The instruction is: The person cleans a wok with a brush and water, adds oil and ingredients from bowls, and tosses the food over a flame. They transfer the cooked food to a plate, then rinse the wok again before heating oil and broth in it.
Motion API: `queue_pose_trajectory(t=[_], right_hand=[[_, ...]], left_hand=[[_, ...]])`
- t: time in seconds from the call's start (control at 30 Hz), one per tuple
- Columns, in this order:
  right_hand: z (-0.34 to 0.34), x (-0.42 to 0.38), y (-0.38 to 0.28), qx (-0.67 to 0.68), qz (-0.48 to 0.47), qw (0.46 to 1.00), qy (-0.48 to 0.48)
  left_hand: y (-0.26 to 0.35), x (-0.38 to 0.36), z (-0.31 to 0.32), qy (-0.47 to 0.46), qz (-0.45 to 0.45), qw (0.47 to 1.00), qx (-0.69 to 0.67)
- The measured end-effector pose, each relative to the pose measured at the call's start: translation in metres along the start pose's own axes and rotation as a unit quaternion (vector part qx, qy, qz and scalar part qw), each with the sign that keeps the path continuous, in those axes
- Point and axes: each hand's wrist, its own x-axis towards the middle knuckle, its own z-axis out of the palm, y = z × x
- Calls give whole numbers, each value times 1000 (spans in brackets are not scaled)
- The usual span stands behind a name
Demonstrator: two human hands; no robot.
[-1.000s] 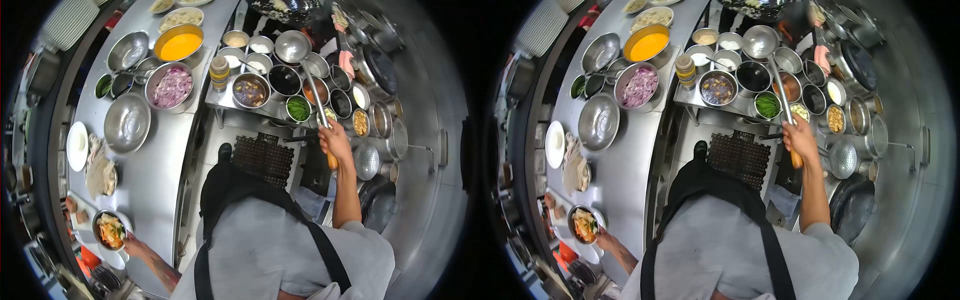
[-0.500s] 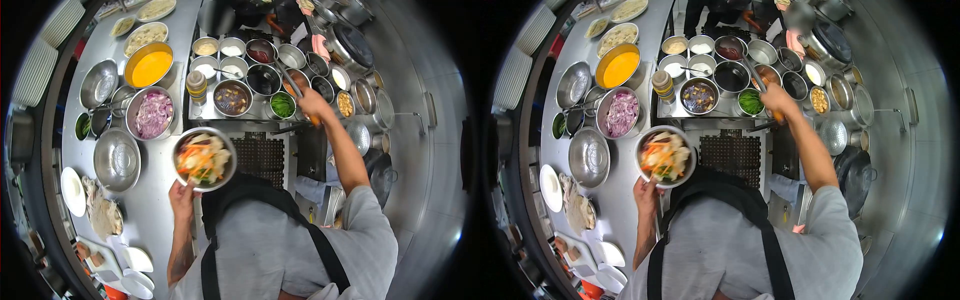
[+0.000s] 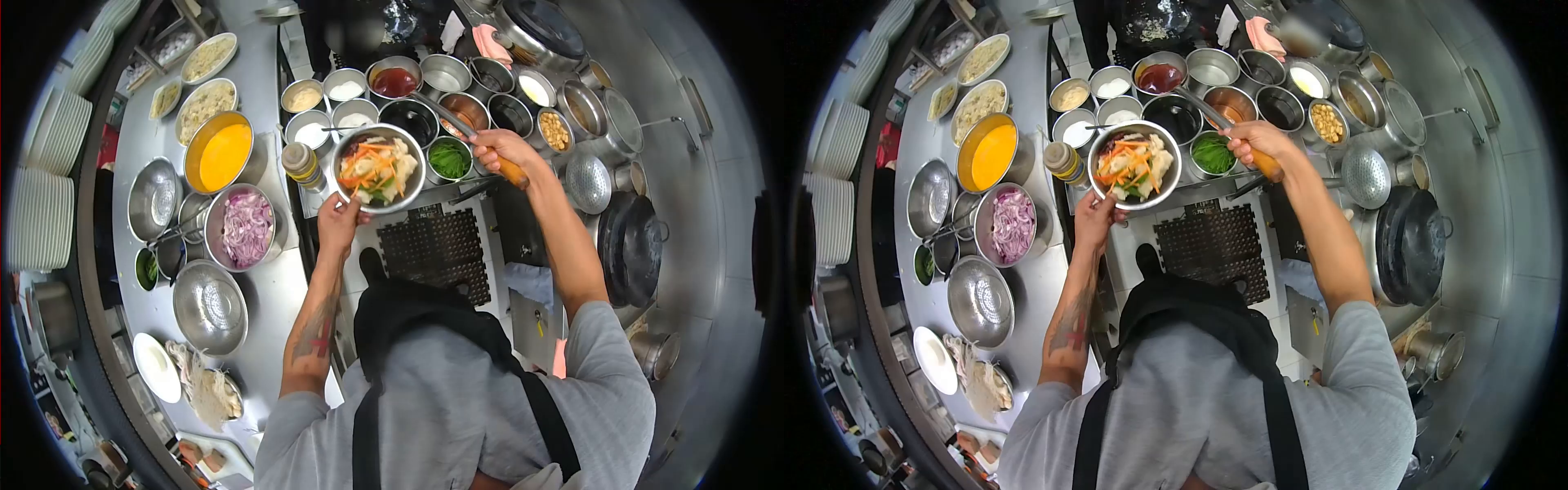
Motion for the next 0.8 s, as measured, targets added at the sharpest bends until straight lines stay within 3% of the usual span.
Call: queue_pose_trajectory(t=[0.03,0.2,0.3,0.4,0.53,0.7,0.8], right_hand=[[3,0,3,-61,-19,998,27],[-3,6,13,-116,-33,992,48],[-14,9,8,-52,-18,998,0],[-13,8,-6,125,47,989,-62],[-14,-4,-13,193,54,974,-107],[8,-82,-29,225,-6,964,-141],[10,-140,-27,320,-53,927,-190]], left_hand=[[2,9,3,1,10,1000,-7],[3,29,9,22,23,999,-31],[1,33,8,31,17,999,-34],[1,42,9,47,4,998,-33],[0,74,20,63,15,997,-40],[8,171,61,98,74,988,94],[27,230,106,44,143,970,190]])
